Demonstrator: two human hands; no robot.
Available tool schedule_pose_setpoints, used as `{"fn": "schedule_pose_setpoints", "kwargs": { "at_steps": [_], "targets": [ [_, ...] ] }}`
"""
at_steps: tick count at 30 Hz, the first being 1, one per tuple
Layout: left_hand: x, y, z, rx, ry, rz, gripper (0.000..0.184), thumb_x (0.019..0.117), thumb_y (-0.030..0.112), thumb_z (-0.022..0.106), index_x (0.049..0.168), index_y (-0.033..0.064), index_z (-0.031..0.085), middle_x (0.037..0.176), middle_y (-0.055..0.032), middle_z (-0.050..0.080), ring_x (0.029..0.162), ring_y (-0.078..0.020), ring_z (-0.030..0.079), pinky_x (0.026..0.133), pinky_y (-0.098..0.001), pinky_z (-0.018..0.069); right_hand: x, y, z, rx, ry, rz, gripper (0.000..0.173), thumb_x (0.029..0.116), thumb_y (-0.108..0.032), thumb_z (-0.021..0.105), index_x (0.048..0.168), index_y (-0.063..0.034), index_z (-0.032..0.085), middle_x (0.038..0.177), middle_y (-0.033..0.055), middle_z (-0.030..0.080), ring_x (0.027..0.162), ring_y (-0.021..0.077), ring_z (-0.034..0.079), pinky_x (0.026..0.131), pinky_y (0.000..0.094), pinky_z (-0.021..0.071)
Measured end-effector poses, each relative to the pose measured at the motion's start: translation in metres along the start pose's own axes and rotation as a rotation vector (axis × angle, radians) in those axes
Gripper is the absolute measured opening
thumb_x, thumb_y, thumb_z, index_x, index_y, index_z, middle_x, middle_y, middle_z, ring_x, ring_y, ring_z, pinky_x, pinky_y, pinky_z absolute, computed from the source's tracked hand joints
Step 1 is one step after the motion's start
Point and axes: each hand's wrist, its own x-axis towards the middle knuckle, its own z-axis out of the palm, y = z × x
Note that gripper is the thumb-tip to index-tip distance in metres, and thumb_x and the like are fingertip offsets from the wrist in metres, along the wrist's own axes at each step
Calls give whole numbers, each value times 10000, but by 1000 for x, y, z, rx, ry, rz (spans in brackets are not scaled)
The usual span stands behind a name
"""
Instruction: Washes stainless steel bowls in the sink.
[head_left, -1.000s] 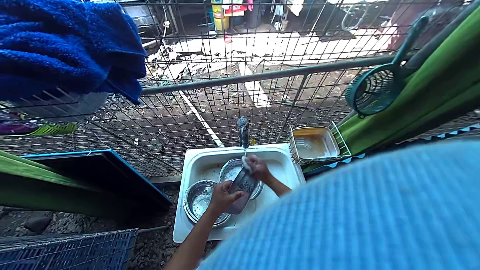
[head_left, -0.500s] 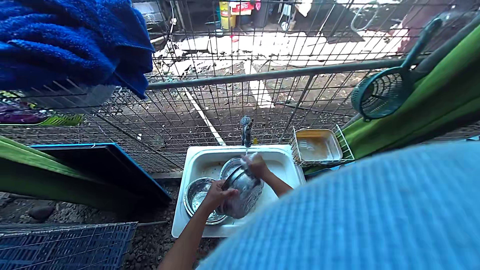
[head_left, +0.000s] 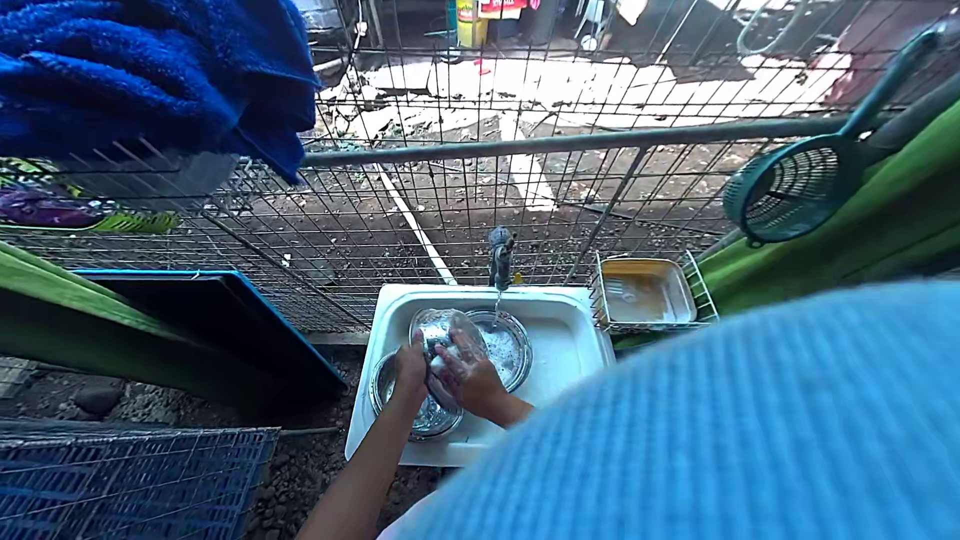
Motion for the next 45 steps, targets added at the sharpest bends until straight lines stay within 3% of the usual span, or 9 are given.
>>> {"fn": "schedule_pose_setpoints", "kwargs": {
  "at_steps": [3,7,10,13,17,25,30,35,45],
  "targets": [
    [-24,17,-1,250,-174,19,387,1107,287,448,1122,-60,618,887,-151,638,785,-207,619,771,-414,537,34,29,-17,199,142,64,304,947,-151,625,1147,39,753,1250,212,714,1241,381,650,1099,537,490],
    [-25,30,-7,204,-187,140,252,1068,193,536,1036,-36,637,799,-63,646,708,-90,624,718,-293,553,6,44,-3,236,165,457,503,1086,-226,430,1396,164,500,1435,337,537,1375,416,524,1177,514,396],
    [-9,33,-13,352,-310,119,253,1037,157,596,1162,-62,624,931,-128,680,824,-152,652,822,-361,556,-7,17,20,214,283,147,537,1039,-226,409,1382,175,509,1473,354,487,1436,435,446,1221,507,340],
    [1,37,-23,691,-574,175,271,999,167,650,1166,-47,652,944,-138,698,855,-200,673,850,-421,556,21,37,-3,60,323,-138,310,977,-122,520,1102,51,744,1142,202,750,1092,348,721,994,484,558],
    [7,37,-26,1334,-892,317,456,968,338,701,1377,145,647,1188,-168,721,1122,-345,679,1022,-588,489,27,85,-61,2,337,-115,268,1009,-121,548,1039,37,763,1031,161,774,983,287,749,939,440,589],
    [0,-24,-2,2045,-1136,116,508,975,458,625,1103,-27,705,1165,-283,678,1137,-473,635,916,-689,480,54,206,-227,-270,363,1021,457,1122,-287,391,1417,19,558,1370,295,602,1314,447,561,1118,592,415],
    [-9,8,14,1917,-935,-209,676,1078,528,412,1397,-51,552,1503,-268,487,1439,-408,424,1172,-593,308,55,250,-234,-168,103,1320,579,1054,-253,564,1497,85,409,1487,346,466,1416,451,452,1171,572,354],
    [89,-68,30,1431,-427,-25,724,963,372,691,1509,-15,412,1313,-285,615,1236,-435,605,1042,-590,479,50,270,-220,-401,-159,1358,550,1072,-233,504,1540,30,386,1579,326,358,1481,470,345,1172,610,336],
    [106,-106,33,1258,-160,-143,430,943,291,711,1215,-37,655,1251,-259,659,1222,-402,621,999,-593,496,49,259,-231,-600,-384,1336,401,1065,-221,467,1316,53,618,1400,254,600,1327,407,567,1054,604,462]
  ]
}}
